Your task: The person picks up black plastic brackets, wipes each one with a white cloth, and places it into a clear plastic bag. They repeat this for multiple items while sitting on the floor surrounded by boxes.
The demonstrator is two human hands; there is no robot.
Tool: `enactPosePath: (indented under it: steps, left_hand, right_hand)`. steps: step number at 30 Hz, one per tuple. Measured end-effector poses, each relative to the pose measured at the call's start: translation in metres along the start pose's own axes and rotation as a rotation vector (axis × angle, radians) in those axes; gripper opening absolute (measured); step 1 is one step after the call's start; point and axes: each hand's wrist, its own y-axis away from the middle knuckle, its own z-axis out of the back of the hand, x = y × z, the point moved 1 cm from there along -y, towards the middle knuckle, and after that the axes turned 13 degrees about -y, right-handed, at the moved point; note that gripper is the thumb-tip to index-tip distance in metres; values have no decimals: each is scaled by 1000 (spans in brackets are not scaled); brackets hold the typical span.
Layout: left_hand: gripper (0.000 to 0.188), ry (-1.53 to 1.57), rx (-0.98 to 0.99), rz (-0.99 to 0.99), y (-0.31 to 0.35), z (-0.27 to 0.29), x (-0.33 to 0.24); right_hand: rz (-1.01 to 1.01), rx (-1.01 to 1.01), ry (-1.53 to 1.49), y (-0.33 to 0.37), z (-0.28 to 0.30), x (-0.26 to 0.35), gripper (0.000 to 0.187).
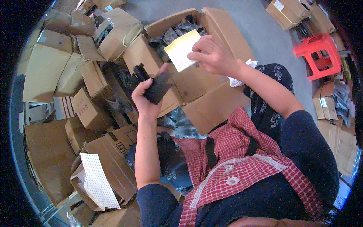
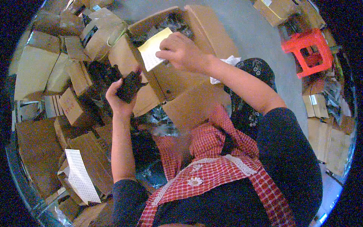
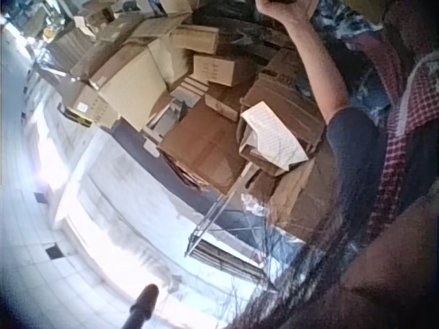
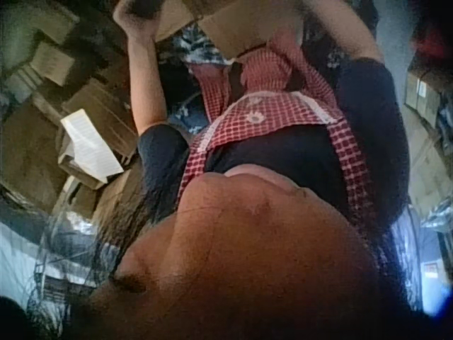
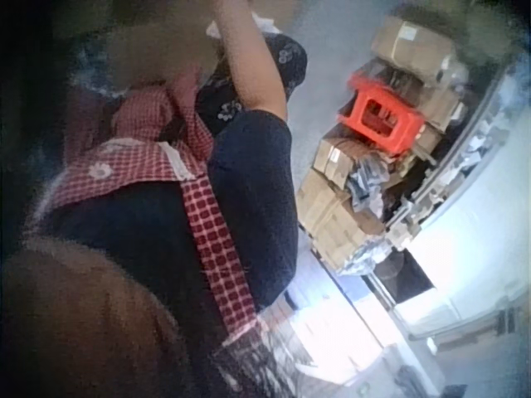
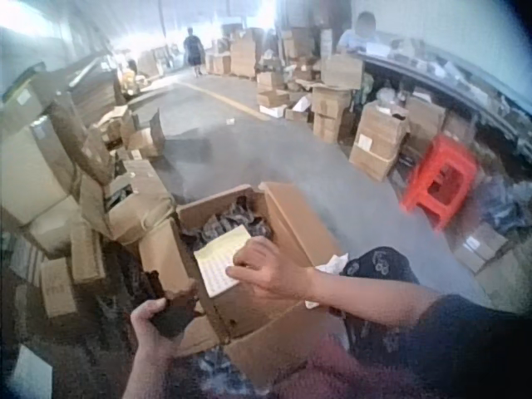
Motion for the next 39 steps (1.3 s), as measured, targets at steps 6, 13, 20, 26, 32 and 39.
enactPosePath:
  steps: [6,13,20,26,32,39]
  left_hand:
    - [44,57,175,9,-7,-3,5]
    - [58,-159,81,-11,-16,7,13]
    - [50,-204,98,-185,-21,2,9]
    - [38,-399,200,-77,-9,-16,7]
    - [37,-501,42,-5,-4,-28,13]
    - [35,-456,-38,-18,-7,-15,21]
  right_hand:
    - [89,48,70,-1,18,14,25]
    - [47,56,106,-3,22,14,37]
    - [16,126,67,-11,29,14,51]
    - [-106,211,-34,-7,18,4,54]
    - [-119,247,-159,2,6,-6,58]
    - [-276,358,-504,-1,16,-9,95]
